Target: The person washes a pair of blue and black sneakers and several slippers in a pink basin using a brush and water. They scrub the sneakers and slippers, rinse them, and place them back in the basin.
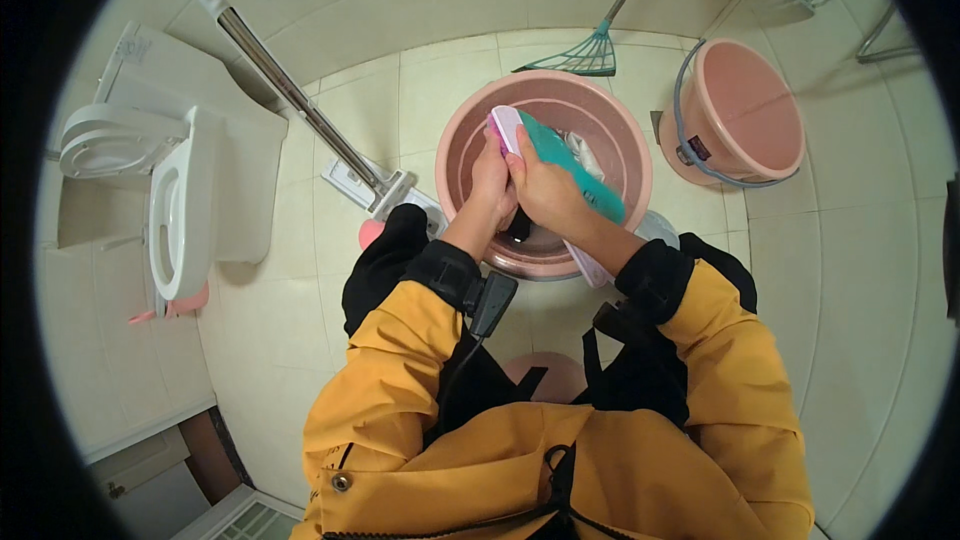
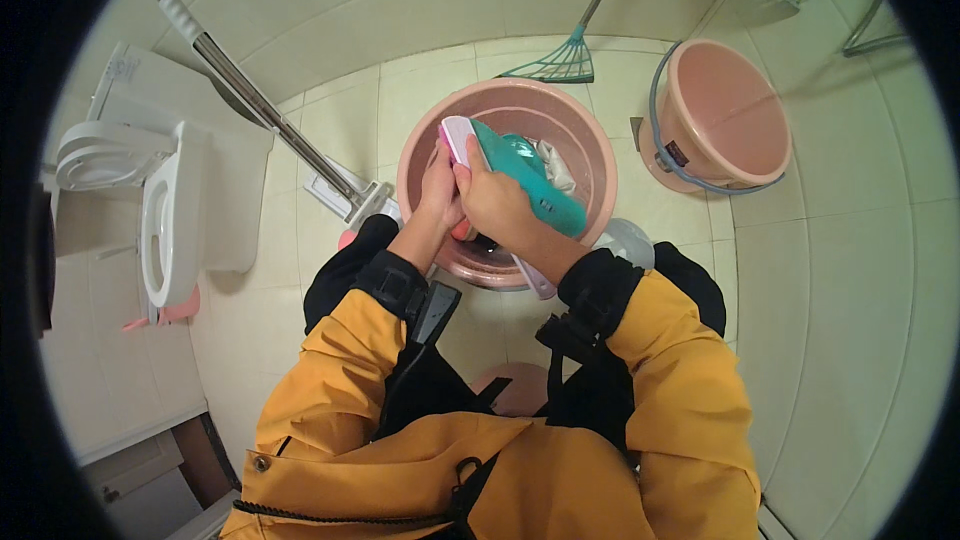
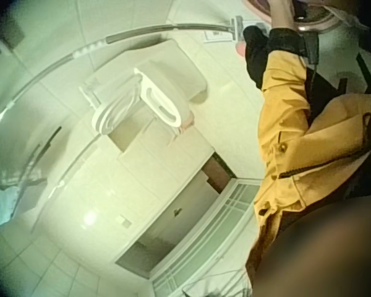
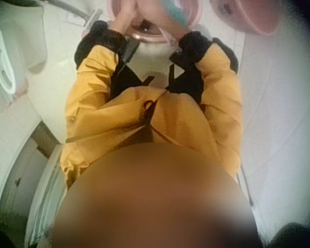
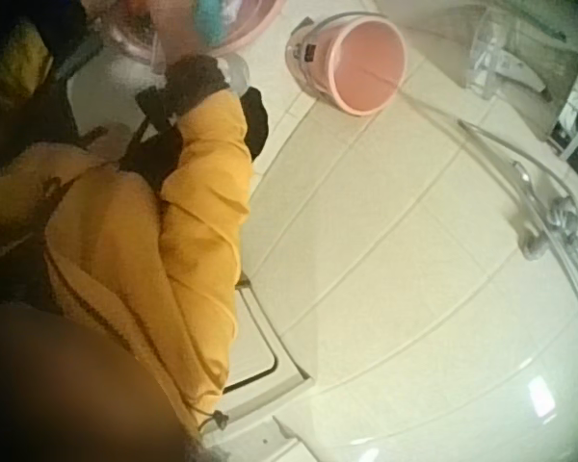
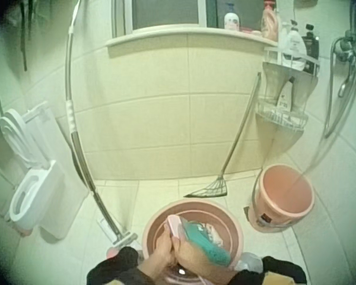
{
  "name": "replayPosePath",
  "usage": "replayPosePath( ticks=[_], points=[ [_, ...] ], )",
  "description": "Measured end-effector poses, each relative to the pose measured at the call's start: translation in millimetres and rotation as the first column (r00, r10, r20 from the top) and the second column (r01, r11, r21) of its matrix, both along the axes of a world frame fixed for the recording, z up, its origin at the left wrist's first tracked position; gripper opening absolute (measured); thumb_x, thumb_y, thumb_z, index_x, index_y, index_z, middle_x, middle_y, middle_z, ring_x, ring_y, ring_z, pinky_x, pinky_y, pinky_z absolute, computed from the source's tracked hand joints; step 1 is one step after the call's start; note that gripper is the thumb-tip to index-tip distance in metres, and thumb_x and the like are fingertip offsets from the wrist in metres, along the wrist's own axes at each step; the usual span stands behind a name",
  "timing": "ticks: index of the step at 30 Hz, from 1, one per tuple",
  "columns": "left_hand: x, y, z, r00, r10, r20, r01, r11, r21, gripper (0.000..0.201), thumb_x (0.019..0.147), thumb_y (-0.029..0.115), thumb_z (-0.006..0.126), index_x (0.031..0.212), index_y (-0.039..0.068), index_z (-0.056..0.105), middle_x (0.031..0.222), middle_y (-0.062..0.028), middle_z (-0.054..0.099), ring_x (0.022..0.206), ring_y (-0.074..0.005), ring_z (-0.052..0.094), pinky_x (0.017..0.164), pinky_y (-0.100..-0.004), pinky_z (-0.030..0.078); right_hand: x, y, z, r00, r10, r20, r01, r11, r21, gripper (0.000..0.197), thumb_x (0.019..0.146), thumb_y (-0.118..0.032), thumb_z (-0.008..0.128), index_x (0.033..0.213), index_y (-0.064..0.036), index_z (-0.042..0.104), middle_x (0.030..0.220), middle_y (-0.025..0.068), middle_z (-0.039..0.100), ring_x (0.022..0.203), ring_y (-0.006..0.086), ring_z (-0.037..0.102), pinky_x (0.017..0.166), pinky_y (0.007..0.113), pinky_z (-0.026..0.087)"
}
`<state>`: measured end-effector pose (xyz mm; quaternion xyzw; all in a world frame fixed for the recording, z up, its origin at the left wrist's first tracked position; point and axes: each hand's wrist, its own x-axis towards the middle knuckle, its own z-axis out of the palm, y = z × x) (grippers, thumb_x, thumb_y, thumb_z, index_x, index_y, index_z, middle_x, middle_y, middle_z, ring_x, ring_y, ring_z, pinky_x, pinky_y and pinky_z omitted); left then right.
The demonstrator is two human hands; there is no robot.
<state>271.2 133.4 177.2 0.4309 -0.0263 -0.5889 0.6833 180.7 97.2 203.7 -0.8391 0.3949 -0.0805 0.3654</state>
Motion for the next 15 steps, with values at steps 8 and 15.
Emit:
replayPosePath(
  ticks=[8, 15],
  points=[
    [-1.1, 3.4, -4.0, 0.996, 0.001, -0.085, 0.004, 0.998, 0.068, 0.042, 0.091, 0.039, 0.033, 0.116, 0.007, 0.044, 0.106, -0.0077, 0.052, 0.098, -0.0221, 0.051, 0.087, -0.0360, 0.041, -5.1, 2.9, -10.4, 0.997, -0.072, -0.013, 0.073, 0.995, 0.072, 0.051, 0.090, -0.035, 0.028, 0.130, -0.0039, 0.026, 0.080, 0.0287, 0.056, 0.072, 0.0417, 0.057, 0.063, 0.048, 0.043],
    [0.8, 2.8, -11.4, 0.998, -0.017, -0.067, 0.018, 1.000, 0.001, 0.041, 0.091, 0.038, 0.034, 0.115, 0.006, 0.044, 0.107, -0.0088, 0.053, 0.097, -0.0223, 0.052, 0.085, -0.0372, 0.043, -9.0, 3.7, -11.4, 0.992, -0.113, 0.055, 0.110, 0.992, 0.054, 0.051, 0.089, -0.035, 0.029, 0.130, -0.0042, 0.025, 0.078, 0.0293, 0.057, 0.071, 0.0427, 0.057, 0.064, 0.050, 0.044]
  ],
)
